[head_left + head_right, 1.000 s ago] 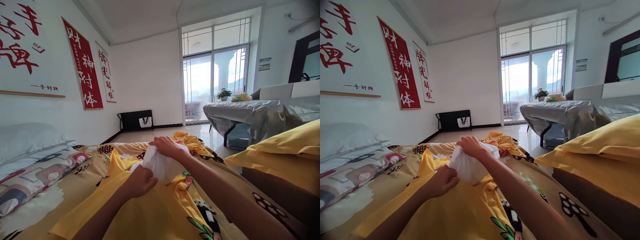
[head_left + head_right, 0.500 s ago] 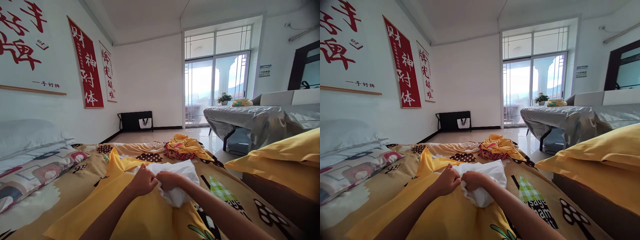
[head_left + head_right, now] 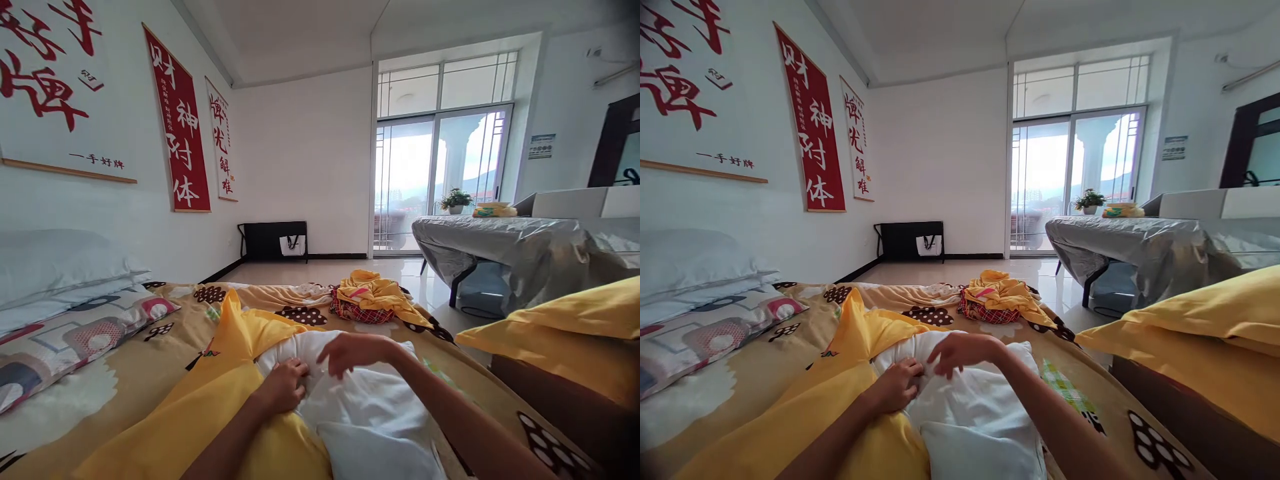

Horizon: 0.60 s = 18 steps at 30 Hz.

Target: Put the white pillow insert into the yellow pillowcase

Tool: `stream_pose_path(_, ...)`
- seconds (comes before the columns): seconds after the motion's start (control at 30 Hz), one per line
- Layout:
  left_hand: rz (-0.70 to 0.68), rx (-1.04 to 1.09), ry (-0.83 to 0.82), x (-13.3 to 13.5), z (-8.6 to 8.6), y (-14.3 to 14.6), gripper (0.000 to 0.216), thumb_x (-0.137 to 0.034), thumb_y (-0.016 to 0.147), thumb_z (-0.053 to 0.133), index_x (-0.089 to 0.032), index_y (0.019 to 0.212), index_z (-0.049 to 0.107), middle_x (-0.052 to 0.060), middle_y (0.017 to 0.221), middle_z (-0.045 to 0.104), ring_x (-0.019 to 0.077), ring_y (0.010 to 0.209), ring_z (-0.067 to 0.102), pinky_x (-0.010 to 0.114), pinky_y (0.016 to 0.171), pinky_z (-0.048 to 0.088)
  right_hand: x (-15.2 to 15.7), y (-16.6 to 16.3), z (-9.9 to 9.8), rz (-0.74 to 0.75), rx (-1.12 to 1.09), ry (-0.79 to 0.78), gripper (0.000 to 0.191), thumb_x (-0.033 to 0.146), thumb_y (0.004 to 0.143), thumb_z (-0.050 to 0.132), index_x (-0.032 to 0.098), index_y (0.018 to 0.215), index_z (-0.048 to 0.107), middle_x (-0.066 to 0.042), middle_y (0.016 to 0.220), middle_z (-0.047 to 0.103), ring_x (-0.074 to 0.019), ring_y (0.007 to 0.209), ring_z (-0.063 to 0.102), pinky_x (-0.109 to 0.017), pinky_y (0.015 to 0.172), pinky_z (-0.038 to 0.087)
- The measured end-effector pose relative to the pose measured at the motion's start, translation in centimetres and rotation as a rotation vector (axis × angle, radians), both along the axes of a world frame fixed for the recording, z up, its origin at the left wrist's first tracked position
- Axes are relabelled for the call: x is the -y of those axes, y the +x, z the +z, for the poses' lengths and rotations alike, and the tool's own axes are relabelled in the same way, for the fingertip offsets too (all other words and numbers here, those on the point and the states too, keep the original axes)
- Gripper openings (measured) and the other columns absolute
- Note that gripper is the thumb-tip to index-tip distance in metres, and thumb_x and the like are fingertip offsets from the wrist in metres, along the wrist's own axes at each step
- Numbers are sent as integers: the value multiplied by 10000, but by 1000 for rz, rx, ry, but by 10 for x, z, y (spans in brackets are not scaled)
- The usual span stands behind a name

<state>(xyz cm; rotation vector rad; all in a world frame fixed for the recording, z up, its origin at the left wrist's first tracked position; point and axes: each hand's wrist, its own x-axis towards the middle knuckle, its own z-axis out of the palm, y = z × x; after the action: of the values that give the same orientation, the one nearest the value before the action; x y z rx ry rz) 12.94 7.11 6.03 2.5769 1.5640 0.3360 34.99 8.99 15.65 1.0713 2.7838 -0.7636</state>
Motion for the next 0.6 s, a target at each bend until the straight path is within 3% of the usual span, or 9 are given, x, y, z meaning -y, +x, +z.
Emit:
stream_pose_path(0.07,-19,-6,-19,2,1,-1,188,-197,752,497,-215,910,596,41,1043,631,212,1009,573,337,883,455,-28,-1,-9,-251,-88,281,562,390,905,480,187,1424,409,-136,1348,528,-228,1210,526,-375,1011,380)
stream_pose_path(0.13,-28,-9,-31,5,3,-4,134,-183,749,495,-205,837,593,38,999,650,197,956,593,308,852,465,-46,-6,-29,-405,-97,430,685,462,863,535,157,1451,358,-183,1415,442,-300,1301,423,-480,1066,293)
stream_pose_path(0.27,-29,-10,-41,10,12,-11,132,-168,755,467,-182,733,596,20,864,673,165,800,611,253,722,469,-50,-20,-64,-410,-83,403,618,520,811,569,187,1331,527,-144,1250,604,-306,1145,569,-447,959,421)
stream_pose_path(0.37,-3,9,-42,4,30,-18,229,-146,774,402,-169,747,628,11,725,653,145,696,598,230,636,452,-35,-29,-65,-387,-128,436,591,434,748,623,200,1288,564,-118,1203,635,-287,1096,598,-375,907,457)
stream_pose_path(0.43,71,26,67,-6,46,-21,341,-123,793,353,-158,977,637,47,865,670,165,827,611,256,735,468,-21,-34,-60,-340,-156,461,567,355,722,614,204,1268,578,-110,1182,646,-281,1079,604,-351,894,459)
stream_pose_path(0.5,165,-53,243,-19,59,-24,492,-118,776,389,-161,1248,520,113,1170,608,219,1085,552,341,908,434,-5,-39,-56,-287,-165,479,567,306,719,586,188,1274,571,-123,1185,641,-288,1082,599,-351,899,453)
stream_pose_path(0.53,199,-118,311,-25,64,-26,570,-121,752,436,-173,1318,463,134,1278,545,255,1177,497,397,969,396,2,-41,-56,-270,-162,480,575,296,724,578,179,1287,560,-131,1195,633,-293,1090,593,-356,903,450)
stream_pose_path(0.6,226,-239,363,-37,69,-27,591,-120,722,496,-181,1310,479,159,1304,522,314,1203,471,486,993,355,15,-46,-57,-247,-155,471,585,290,733,574,178,1306,540,-131,1200,629,-297,1097,587,-360,903,451)
